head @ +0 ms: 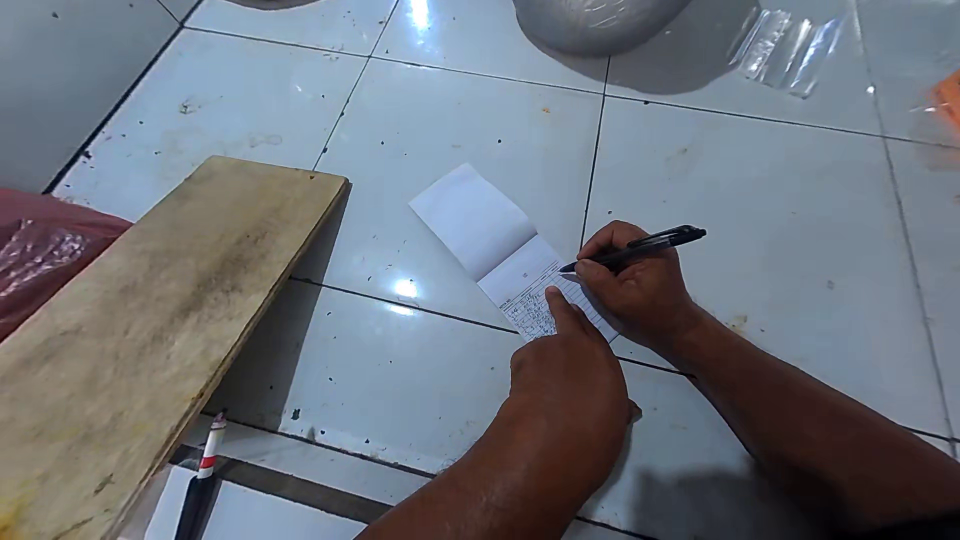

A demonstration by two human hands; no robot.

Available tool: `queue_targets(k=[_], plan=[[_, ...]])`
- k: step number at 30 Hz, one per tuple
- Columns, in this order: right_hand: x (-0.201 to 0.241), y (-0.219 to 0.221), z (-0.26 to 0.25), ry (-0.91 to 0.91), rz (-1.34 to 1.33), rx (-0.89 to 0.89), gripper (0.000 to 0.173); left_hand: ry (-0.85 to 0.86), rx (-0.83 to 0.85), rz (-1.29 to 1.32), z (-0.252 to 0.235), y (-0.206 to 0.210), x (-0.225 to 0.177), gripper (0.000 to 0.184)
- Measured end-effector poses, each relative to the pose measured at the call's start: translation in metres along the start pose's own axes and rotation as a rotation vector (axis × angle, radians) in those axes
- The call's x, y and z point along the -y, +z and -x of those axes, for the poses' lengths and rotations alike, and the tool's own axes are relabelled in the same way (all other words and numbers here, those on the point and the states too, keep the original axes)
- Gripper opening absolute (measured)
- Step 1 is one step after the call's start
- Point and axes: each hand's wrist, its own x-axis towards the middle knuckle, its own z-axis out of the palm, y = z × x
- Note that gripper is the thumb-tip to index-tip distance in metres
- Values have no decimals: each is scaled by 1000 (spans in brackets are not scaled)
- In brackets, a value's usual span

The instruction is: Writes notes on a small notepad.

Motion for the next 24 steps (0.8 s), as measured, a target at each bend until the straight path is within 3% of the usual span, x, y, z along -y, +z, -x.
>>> queue_targets(k=[24], plan=[[0, 0, -2, 35, -28, 43, 4, -15, 6, -64, 1, -3, -1, 115]])
